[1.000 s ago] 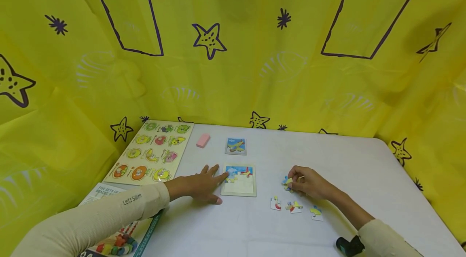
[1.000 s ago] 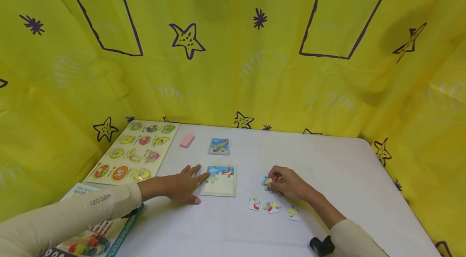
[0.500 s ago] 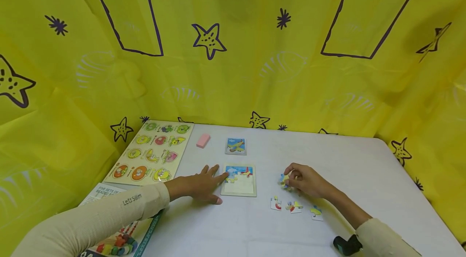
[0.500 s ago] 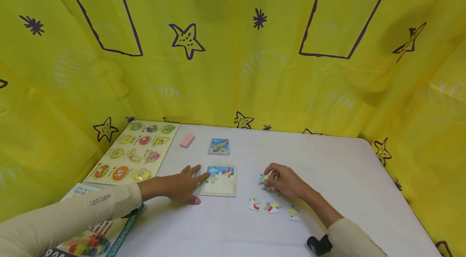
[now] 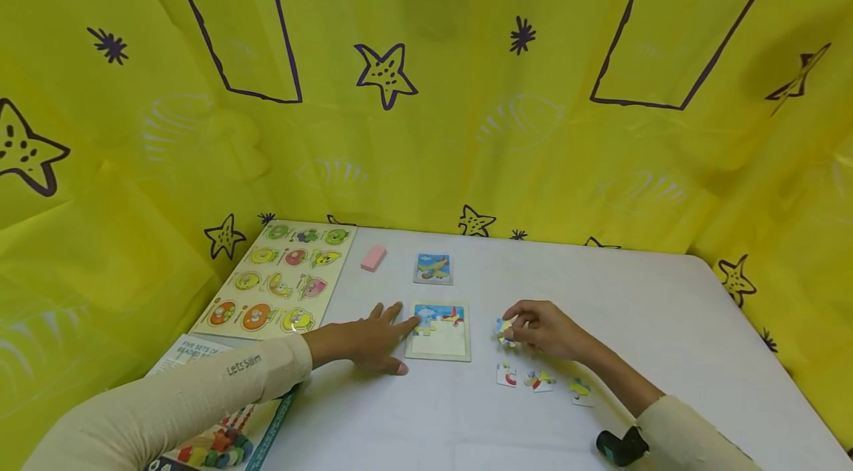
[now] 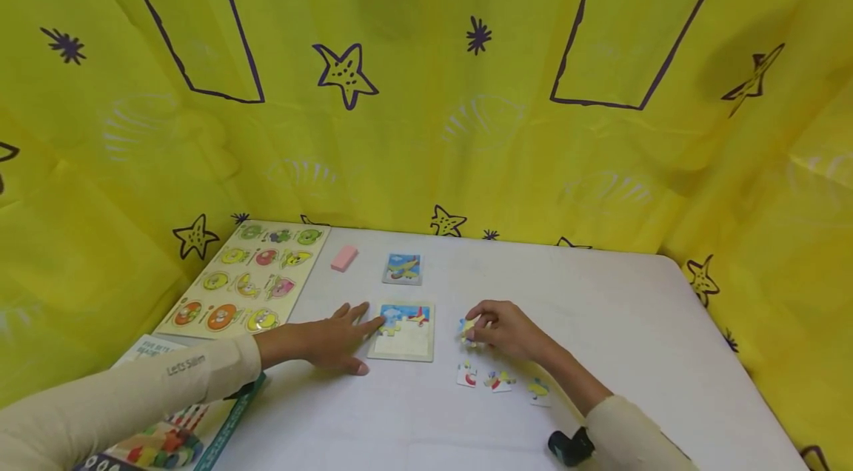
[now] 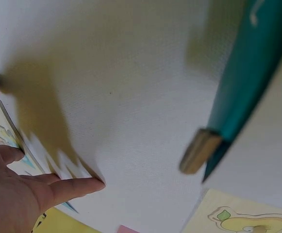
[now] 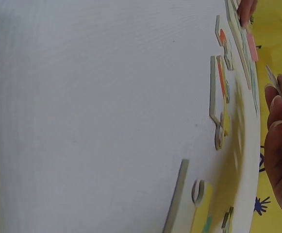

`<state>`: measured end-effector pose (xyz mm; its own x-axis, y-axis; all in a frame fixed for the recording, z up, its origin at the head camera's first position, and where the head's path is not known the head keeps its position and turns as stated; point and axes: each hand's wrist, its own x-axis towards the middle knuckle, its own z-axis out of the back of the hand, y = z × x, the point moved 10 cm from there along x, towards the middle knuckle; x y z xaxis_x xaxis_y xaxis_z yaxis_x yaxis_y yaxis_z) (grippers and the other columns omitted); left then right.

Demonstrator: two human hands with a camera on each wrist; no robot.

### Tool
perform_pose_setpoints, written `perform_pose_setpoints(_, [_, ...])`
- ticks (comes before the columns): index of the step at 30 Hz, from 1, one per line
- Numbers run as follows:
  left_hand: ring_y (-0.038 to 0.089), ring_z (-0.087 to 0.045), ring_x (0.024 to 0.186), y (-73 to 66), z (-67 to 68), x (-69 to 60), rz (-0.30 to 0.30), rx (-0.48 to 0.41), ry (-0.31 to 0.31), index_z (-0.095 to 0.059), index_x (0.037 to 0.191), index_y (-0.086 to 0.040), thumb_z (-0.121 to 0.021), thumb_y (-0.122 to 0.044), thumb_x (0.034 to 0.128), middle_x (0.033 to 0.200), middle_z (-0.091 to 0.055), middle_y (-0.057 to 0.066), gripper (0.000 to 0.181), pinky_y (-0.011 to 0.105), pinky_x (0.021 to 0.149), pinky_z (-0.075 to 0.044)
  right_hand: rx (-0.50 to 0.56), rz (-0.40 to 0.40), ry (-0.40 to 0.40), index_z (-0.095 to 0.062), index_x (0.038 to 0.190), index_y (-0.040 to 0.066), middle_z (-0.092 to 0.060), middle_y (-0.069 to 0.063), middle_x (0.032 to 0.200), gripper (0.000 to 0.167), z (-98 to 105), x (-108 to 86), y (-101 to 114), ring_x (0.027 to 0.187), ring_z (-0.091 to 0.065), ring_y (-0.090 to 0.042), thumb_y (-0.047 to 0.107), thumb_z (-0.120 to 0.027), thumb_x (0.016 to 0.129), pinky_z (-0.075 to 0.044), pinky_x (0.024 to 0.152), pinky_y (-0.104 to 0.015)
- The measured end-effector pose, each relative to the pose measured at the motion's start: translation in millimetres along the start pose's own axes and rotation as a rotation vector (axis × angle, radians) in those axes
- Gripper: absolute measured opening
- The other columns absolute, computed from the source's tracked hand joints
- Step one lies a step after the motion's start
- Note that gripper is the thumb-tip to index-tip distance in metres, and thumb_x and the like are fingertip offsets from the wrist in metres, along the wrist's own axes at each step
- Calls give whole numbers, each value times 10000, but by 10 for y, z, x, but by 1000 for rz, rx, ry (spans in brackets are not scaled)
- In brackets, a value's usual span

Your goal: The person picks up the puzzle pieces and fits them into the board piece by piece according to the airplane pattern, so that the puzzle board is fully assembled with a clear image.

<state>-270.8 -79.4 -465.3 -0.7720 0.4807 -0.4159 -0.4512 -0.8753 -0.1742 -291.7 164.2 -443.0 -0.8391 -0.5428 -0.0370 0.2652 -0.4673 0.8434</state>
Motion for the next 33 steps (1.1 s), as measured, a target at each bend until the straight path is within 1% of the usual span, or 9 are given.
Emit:
perform_pose_setpoints(8, [524,-210,1486,-8,10,-5,3,0,2,-268,1601,-250,-698,-546,887,1660,-199,171,884,663,1100,-344,60,-27,44,-615,1215,-34,-621,-91,907,291,-123,59,43,620,-555,-162,110,-667,967,-486,566,-237])
perform_pose_setpoints(14, [521,-218,1485,-1,5,-4,8,2,-1,-272,1599,-258,-706,-550,879,1658,-207,166,891,662,1098,-348,68,-27,65,-598,1181,-4,-572,-66,866,238,-224,120,26,588,-515,-121,126,-642,986,-450,547,-219])
perform_pose_setpoints(19, [518,-213,1488,10,-2,2,10,2,2,-268,1600,-263,-708,-552,876,1661,-202,162,895,663,1099,-346,56,-27,67,-626,1170,15,-561,-47,844,213,-299,190,40,578,-505,-110,136,-629,994,-439,541,-210])
perform_pose_setpoints(25, [521,-211,1487,-2,1,0,0,1,3,-268,1601,-251,-703,-549,882,1661,-201,168,891,660,1101,-345,99,-16,88,-627,1198,-33,-589,-71,867,286,-383,262,119,613,-525,-149,120,-676,962,-447,561,-211])
perform_pose_setpoints(29, [525,-216,1484,-17,12,-9,-4,2,1,-273,1599,-241,-702,-548,884,1659,-204,171,888,660,1097,-351,107,-6,110,-618,1229,-53,-623,-91,906,307,-436,295,166,646,-550,-160,85,-667,960,-467,581,-215])
perform_pose_setpoints(33, [521,-219,1484,-23,17,-17,-2,2,3,-274,1599,-239,-699,-549,886,1659,-203,170,886,656,1098,-354,114,26,133,-604,1254,-70,-645,-106,939,325,-474,321,229,646,-569,-149,85,-650,973,-480,580,-222])
